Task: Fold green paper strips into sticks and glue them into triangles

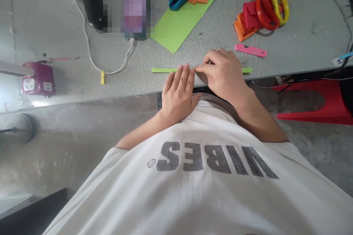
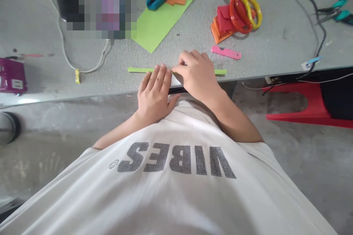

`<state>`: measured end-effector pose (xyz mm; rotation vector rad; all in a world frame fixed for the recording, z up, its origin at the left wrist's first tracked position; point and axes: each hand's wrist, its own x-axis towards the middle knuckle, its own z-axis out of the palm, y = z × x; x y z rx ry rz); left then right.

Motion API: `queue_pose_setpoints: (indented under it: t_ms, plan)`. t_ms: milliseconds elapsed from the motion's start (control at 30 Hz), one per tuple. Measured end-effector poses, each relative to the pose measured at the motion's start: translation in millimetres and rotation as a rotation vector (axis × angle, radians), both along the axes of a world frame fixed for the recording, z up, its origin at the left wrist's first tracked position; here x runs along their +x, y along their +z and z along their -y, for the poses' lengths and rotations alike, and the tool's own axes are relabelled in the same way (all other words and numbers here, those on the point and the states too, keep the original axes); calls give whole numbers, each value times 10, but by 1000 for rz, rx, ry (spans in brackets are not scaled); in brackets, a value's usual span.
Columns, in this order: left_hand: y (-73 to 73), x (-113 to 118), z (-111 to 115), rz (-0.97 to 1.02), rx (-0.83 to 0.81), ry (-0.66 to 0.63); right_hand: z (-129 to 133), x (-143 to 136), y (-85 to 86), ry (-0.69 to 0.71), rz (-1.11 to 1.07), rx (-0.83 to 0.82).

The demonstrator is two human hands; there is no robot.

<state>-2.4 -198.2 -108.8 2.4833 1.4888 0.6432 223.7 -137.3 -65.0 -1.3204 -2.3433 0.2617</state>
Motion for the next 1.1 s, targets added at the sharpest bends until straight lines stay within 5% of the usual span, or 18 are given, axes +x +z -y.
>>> queue_pose_setpoints:
  t_ms: [367, 667, 867, 1100]
  plan:
    - [67, -735, -171, 9, 28, 156, 5, 29, -113, -11, 35, 0]
    - [36, -71, -195, -67, -13, -69, 194, -121, -206, -87, 78, 116]
    - [7, -95, -219, -74, 3, -89, 577, -175, -401, -16, 53, 178]
    - [96, -56, -183, -76, -38, -88, 687, 294, -330, -110, 127, 52]
